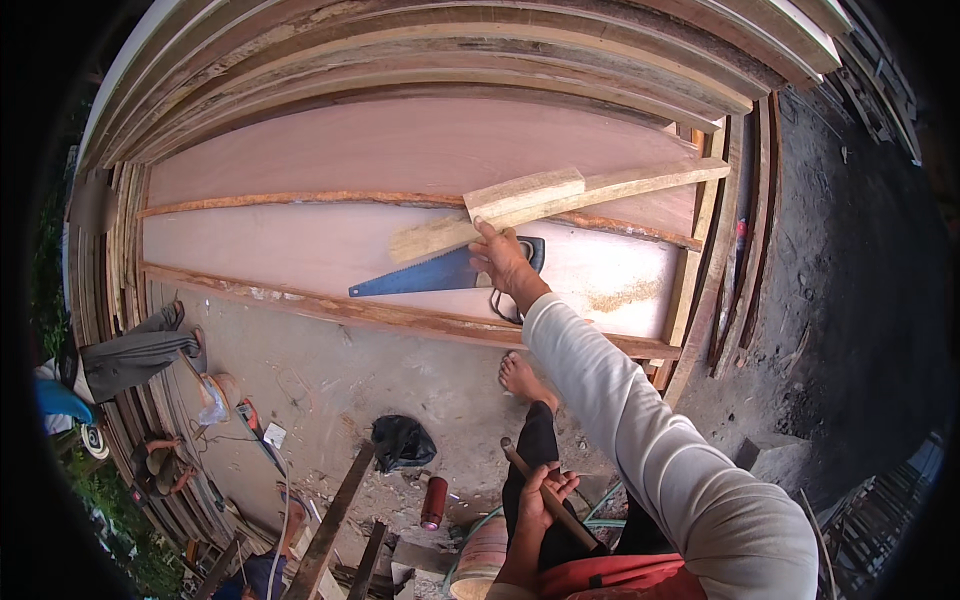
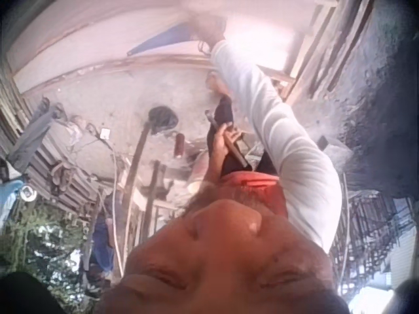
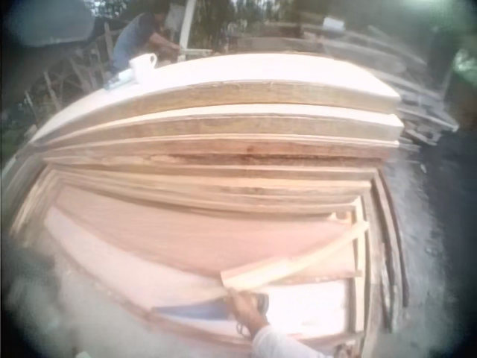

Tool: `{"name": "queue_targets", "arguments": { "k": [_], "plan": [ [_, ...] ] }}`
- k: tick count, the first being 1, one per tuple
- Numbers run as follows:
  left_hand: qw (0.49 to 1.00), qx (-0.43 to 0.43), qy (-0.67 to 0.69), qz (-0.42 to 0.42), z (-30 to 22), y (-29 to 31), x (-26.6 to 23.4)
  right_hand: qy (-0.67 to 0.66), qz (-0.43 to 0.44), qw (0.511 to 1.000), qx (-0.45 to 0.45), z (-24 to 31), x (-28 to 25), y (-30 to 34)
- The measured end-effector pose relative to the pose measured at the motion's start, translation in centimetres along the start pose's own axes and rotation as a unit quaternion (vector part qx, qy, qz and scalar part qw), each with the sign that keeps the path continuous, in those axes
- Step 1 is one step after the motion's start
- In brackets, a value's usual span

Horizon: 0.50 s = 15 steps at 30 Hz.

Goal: The person constructs a wooden frame by aligning wood pieces, hammering nails to join them, and marking a piece of wood with a pencil using a square for measurement.

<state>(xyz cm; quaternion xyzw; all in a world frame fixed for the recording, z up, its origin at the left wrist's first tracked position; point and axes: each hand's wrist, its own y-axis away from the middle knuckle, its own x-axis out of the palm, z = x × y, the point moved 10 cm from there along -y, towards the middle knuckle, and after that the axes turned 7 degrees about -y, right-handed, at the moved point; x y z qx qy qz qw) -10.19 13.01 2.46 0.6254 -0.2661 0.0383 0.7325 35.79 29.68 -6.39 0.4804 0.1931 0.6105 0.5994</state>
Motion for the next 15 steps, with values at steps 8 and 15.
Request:
{"name": "queue_targets", "arguments": {
  "k": [8, 15],
  "plan": [
    [0.987, 0.059, -0.138, -0.064, -5.2, -1.9, -0.4, 0.584, 0.029, 0.792, -0.174, -5.0, -13.4, 9.8],
    [0.819, 0.303, -0.463, -0.151, -24.5, -8.0, 2.9, 0.751, 0.007, 0.59, -0.296, -5.2, -22.4, 14.2]
  ]
}}
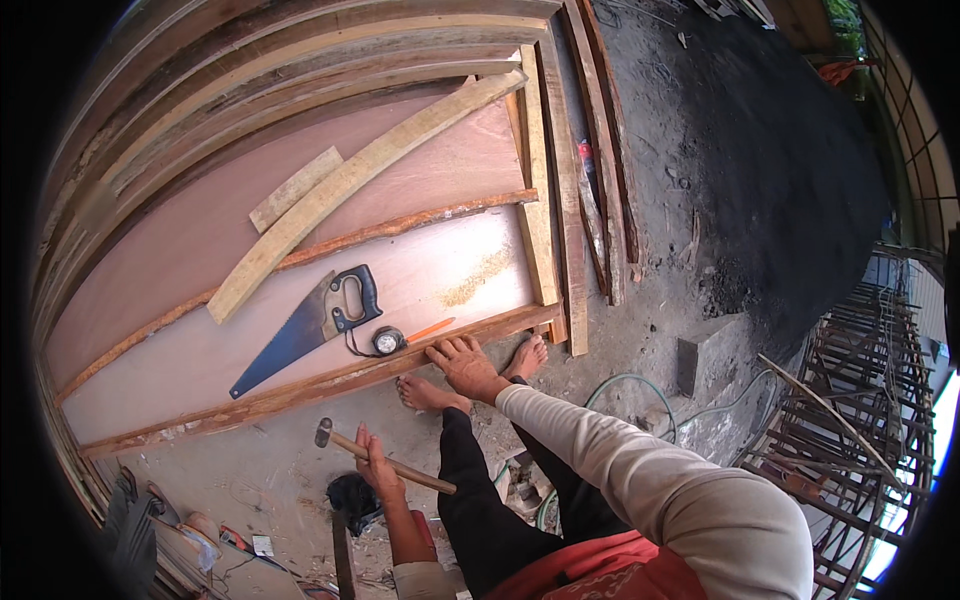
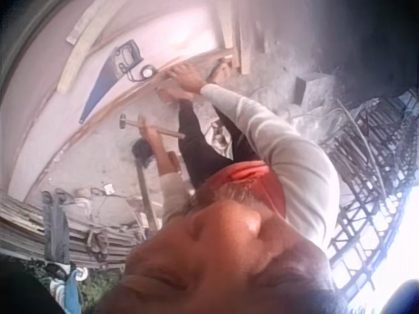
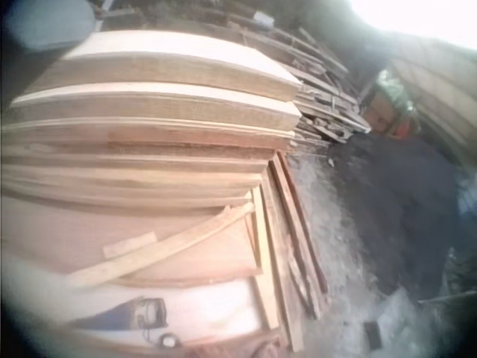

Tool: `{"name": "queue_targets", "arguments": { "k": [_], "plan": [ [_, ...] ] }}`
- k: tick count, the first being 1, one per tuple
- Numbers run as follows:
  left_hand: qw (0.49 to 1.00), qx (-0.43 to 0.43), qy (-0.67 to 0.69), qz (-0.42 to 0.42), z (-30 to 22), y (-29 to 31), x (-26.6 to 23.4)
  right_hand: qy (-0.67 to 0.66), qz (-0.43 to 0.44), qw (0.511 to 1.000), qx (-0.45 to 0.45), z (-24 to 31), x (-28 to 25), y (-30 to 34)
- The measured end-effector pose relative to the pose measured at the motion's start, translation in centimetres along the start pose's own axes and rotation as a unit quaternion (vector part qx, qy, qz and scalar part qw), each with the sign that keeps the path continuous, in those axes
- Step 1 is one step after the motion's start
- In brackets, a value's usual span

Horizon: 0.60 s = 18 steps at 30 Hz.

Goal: The person constructs a wooden frame by aligning wood pieces, hammering nails to join them, and marking a piece of wood with a pencil using a square for measurement.

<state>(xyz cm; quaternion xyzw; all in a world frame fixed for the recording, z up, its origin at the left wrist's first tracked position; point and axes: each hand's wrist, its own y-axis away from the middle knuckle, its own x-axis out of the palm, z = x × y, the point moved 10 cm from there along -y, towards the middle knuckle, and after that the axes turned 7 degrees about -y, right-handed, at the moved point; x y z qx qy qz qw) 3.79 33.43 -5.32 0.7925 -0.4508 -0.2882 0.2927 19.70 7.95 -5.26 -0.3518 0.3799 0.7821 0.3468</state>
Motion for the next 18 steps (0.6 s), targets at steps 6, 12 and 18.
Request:
{"name": "queue_targets", "arguments": {
  "k": [6, 12, 18],
  "plan": [
    [0.91, 0.201, -0.361, 0.018, -8.5, -9.6, -1.4, 0.044, 0.027, 0.999, 0.004, -2.2, 2.1, -2.9],
    [0.811, 0.236, -0.52, 0.127, -6.6, -10.8, 3.8, 0.089, 0.028, 0.995, -0.026, -4.0, 2.5, -3.4],
    [0.806, 0.243, -0.53, 0.102, -6.2, -11.8, 8.4, 0.0, 0.059, 0.996, -0.064, -6.8, 2.7, -3.2]
  ]
}}
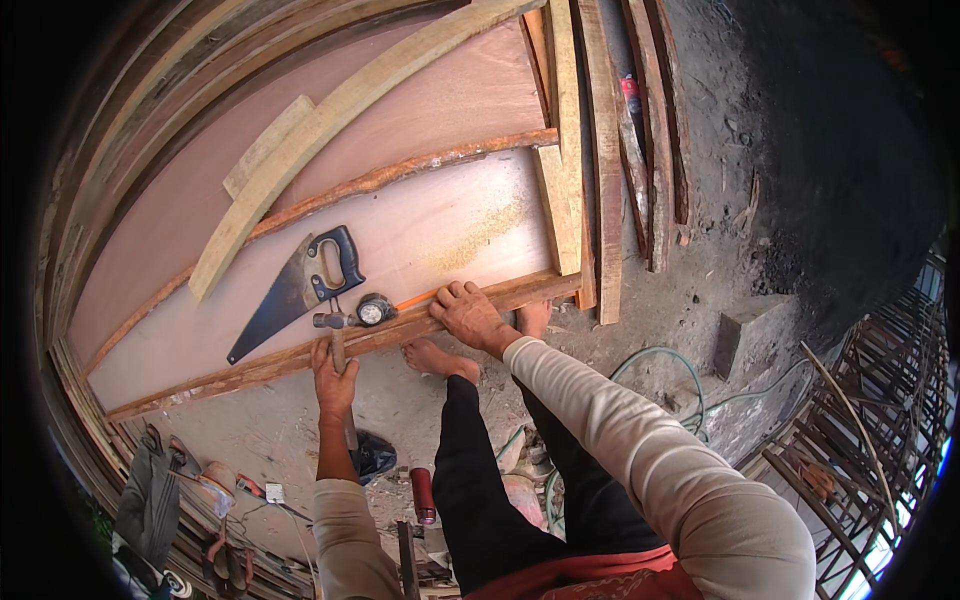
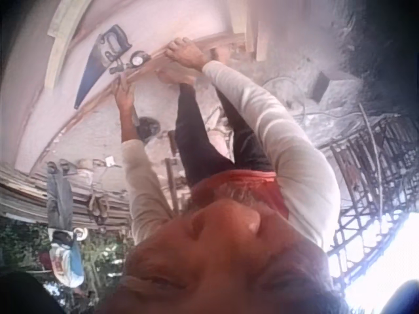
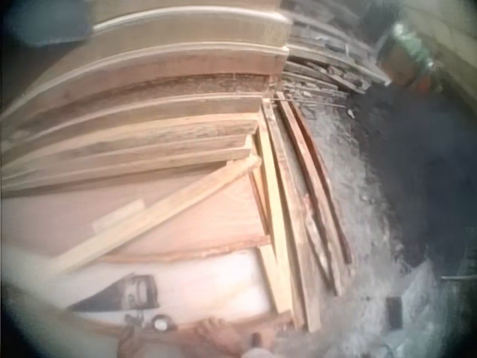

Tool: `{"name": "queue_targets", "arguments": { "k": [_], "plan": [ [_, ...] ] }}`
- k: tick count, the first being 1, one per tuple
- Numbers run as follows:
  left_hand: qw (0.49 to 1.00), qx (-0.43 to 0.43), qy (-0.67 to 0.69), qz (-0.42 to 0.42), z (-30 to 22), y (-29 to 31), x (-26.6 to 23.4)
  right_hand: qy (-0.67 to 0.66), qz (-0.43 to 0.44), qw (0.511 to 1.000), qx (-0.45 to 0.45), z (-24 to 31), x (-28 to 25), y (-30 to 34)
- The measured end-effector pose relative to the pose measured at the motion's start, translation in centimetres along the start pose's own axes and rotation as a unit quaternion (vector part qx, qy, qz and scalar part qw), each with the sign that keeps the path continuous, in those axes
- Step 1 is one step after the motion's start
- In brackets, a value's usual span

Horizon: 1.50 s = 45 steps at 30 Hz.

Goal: The person constructs a wooden frame by aligning wood pieces, hammering nails to join them, and marking a piece of wood with a pencil using a square for measurement.

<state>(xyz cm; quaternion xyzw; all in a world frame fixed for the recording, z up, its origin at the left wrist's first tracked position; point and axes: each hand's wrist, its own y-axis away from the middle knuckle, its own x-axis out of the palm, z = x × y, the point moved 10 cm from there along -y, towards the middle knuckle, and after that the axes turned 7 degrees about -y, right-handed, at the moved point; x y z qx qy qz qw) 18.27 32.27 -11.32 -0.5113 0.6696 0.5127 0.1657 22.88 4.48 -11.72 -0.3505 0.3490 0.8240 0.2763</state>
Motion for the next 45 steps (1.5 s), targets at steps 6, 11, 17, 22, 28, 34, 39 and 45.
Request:
{"name": "queue_targets", "arguments": {
  "k": [6, 11, 17, 22, 28, 34, 39, 45],
  "plan": [
    [0.997, -0.07, 0.031, -0.032, -1.1, -0.9, 0.3, -0.032, -0.044, 0.998, -0.031, -0.6, -0.7, 0.4],
    [0.994, -0.088, 0.048, -0.032, -4.3, -0.6, 0.4, -0.049, -0.048, 0.997, -0.036, -2.5, -3.2, 2.4],
    [0.996, -0.029, 0.066, -0.061, -18.7, 1.4, 4.0, 0.005, -0.02, 1.0, -0.006, -11.5, -9.4, 10.6],
    [0.997, 0.036, 0.063, 0.017, -33.4, 2.2, 9.6, 0.032, -0.019, 0.996, 0.079, -21.5, -14.9, 20.0],
    [0.972, 0.092, 0.163, 0.144, -42.4, 4.9, 13.2, 0.048, -0.056, 0.975, 0.211, -28.2, -19.5, 29.1],
    [0.969, 0.071, 0.116, 0.208, -40.0, 9.7, 7.6, -0.198, -0.047, 0.899, 0.388, -22.5, -19.3, 36.7],
    [0.951, -0.062, 0.039, 0.3, -32.8, 12.0, 0.9, -0.403, -0.019, 0.794, 0.455, -11.2, -8.8, 46.4],
    [0.936, -0.186, -0.008, 0.299, -17.8, 19.7, -8.1, -0.511, -0.018, 0.755, 0.411, 4.9, 7.9, 56.9]
  ]
}}
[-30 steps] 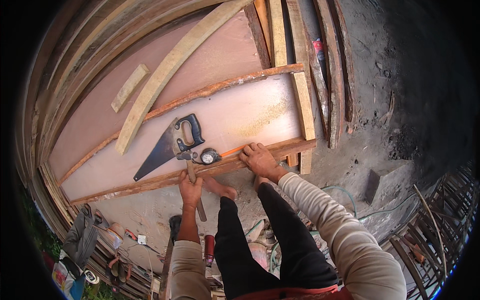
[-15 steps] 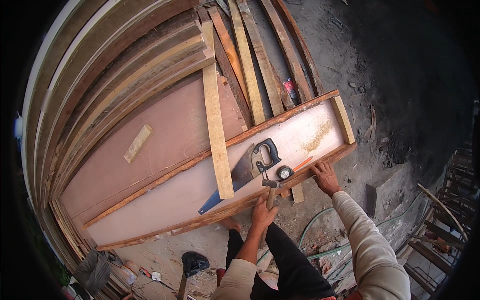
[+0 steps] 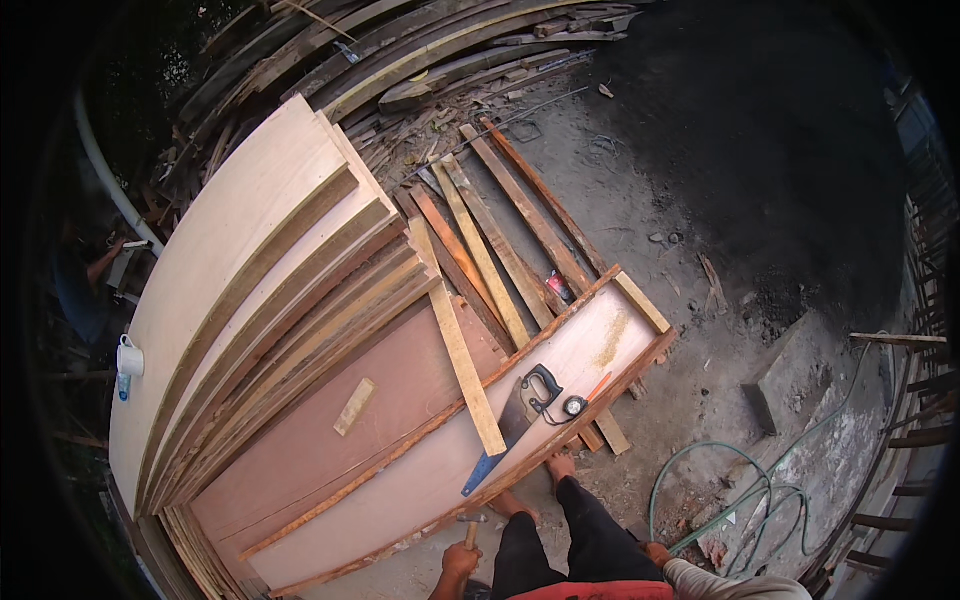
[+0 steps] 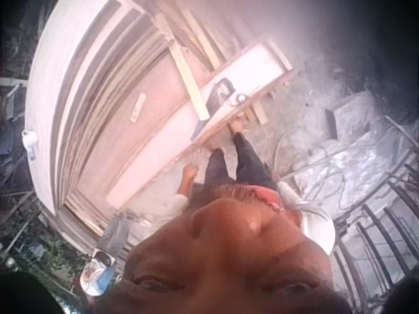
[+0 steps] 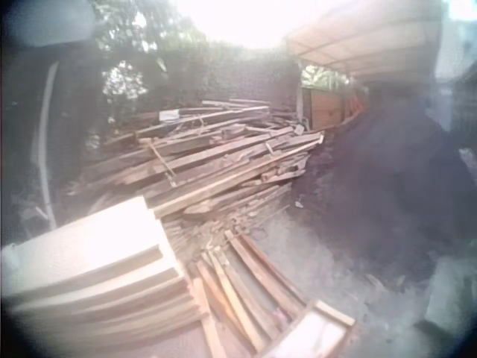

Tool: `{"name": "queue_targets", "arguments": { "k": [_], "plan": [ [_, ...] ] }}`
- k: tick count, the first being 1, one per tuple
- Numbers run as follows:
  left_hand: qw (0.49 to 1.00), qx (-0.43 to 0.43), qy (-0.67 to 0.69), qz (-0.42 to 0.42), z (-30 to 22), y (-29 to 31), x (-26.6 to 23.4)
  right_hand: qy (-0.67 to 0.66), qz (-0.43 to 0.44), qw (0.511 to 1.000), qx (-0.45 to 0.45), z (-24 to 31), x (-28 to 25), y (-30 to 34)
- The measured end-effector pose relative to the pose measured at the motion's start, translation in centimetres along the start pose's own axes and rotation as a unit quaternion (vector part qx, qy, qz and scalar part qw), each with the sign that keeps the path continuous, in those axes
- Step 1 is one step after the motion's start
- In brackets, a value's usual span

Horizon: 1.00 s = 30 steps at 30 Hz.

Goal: The person constructs a wooden frame by aligning wood pieces, hammering nails to join them, and marking a piece of wood with a pencil using a square for measurement.

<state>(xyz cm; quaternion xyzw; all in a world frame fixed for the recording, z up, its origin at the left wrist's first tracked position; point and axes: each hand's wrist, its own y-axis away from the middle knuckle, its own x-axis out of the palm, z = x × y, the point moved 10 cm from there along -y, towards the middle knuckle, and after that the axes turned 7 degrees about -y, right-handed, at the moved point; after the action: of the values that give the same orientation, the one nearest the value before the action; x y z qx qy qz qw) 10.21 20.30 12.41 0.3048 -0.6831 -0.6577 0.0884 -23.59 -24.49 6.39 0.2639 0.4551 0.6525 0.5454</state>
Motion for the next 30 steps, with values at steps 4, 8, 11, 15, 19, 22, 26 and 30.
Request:
{"name": "queue_targets", "arguments": {
  "k": [4, 8, 11, 15, 19, 22, 26, 30],
  "plan": [
    [0.877, 0.358, -0.266, -0.179, 5.3, 7.7, -4.6, -0.05, -0.05, 0.997, 0.013, 15.9, 0.9, -11.9],
    [0.976, 0.131, -0.168, -0.037, 6.2, 7.3, -4.0, -0.058, -0.133, 0.988, -0.061, 25.8, -1.6, -20.4],
    [0.982, 0.09, -0.165, -0.029, 4.7, 10.1, -7.4, -0.057, -0.162, 0.979, -0.105, 30.5, 0.7, -24.8],
    [0.963, 0.188, -0.189, 0.048, -5.0, 9.5, -3.0, 0.04, -0.337, 0.932, -0.129, 18.6, -9.4, -21.5],
    [0.979, 0.089, -0.18, -0.042, -0.8, 12.5, -13.3, -0.323, -0.235, 0.915, -0.059, 19.5, 1.8, -8.9],
    [0.982, 0.088, -0.145, -0.088, -2.4, 13.4, -15.4, -0.56, -0.233, 0.794, 0.042, 18.5, 3.3, 9.3],
    [0.969, 0.145, -0.199, -0.006, -8.1, 12.2, -10.0, -0.608, -0.285, 0.74, 0.027, 12.6, 2.9, 16.0],
    [0.945, 0.171, -0.265, 0.084, -13.3, 13.1, -0.2, -0.647, -0.336, 0.685, 0.012, -0.2, 6.8, 15.2]
  ]
}}
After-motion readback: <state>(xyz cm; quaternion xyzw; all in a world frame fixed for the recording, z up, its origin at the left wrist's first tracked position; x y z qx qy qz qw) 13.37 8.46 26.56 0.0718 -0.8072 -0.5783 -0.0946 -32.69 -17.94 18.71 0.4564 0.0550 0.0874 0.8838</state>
